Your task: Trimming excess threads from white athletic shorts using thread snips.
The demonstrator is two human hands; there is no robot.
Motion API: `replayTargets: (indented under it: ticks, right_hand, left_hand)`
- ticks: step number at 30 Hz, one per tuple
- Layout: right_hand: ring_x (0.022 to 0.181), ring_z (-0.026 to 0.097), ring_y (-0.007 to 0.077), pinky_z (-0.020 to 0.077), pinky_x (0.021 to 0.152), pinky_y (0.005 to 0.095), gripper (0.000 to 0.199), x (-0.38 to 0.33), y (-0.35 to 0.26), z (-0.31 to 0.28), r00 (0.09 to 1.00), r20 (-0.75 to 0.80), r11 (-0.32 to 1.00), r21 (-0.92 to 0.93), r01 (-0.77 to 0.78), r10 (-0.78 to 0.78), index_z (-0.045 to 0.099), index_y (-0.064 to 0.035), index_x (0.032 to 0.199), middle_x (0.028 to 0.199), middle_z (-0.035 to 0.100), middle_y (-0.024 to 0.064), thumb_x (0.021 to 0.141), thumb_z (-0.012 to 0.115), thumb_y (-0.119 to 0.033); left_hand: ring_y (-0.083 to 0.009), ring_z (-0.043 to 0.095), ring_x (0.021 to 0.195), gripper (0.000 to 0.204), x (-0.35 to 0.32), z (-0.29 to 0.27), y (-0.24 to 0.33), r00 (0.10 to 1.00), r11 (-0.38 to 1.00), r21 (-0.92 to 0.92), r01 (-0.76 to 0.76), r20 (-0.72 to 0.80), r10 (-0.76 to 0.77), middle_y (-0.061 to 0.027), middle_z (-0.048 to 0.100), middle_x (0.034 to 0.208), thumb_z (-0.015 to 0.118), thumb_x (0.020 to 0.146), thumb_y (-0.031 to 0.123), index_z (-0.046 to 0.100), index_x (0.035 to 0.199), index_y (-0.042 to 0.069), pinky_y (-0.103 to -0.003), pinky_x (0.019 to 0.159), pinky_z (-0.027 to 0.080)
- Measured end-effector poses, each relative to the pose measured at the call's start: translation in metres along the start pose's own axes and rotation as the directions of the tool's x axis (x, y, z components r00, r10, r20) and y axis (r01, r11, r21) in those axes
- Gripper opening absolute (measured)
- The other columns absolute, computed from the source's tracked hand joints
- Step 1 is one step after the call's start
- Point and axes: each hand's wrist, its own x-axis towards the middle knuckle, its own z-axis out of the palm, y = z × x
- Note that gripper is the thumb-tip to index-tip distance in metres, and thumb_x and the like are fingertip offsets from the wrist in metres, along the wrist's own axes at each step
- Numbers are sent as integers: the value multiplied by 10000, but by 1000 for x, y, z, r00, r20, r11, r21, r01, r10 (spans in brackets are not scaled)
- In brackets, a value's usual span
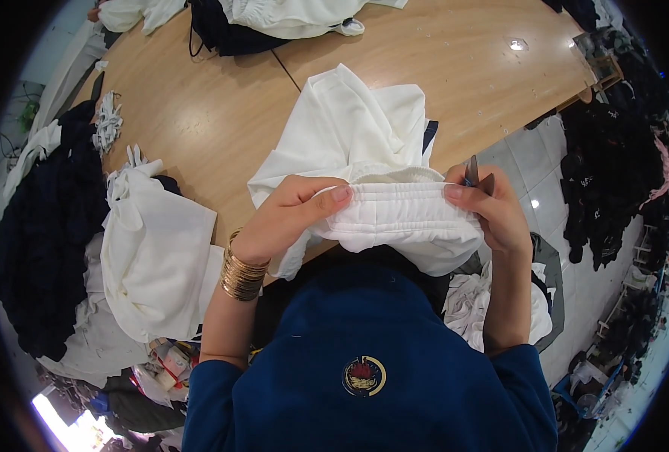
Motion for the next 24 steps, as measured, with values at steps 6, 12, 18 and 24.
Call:
replayTargets:
  ticks: [6,12,18,24]
  right_hand:
    - [586,434,18,319,536,193,120,1,0,1,1000,-22,1000,16,-3,3,599,-9,716,625,518,-53,785,626,-103]
    - [591,441,22,323,538,193,120,3,-3,1,1000,-15,1000,12,-5,6,600,-3,717,628,523,-49,781,627,-101]
    - [604,437,20,326,541,194,111,3,-2,0,1000,-13,1000,2,4,-4,601,0,723,644,530,-54,773,631,-94]
    - [580,433,78,357,541,240,166,-4,16,-14,958,280,903,-424,70,58,595,-13,792,610,531,22,807,623,-176]
  left_hand:
    - [-86,532,815,351,0,1,-1,999,999,-41,13,-40,-14,-31,636,878,532,910,265,613,1037,-53,-236,763,434]
    - [-94,546,838,322,2,1,0,997,994,-83,69,-34,-72,-61,642,912,533,898,213,604,1050,-62,-229,773,420]
    - [-97,542,830,327,3,2,0,997,993,-107,52,-44,-57,-52,636,894,535,897,229,610,1014,-66,-237,764,423]
    - [-246,588,700,277,-3,3,-15,963,886,427,-183,258,74,-150,619,785,570,864,274,634,899,6,-298,644,448]
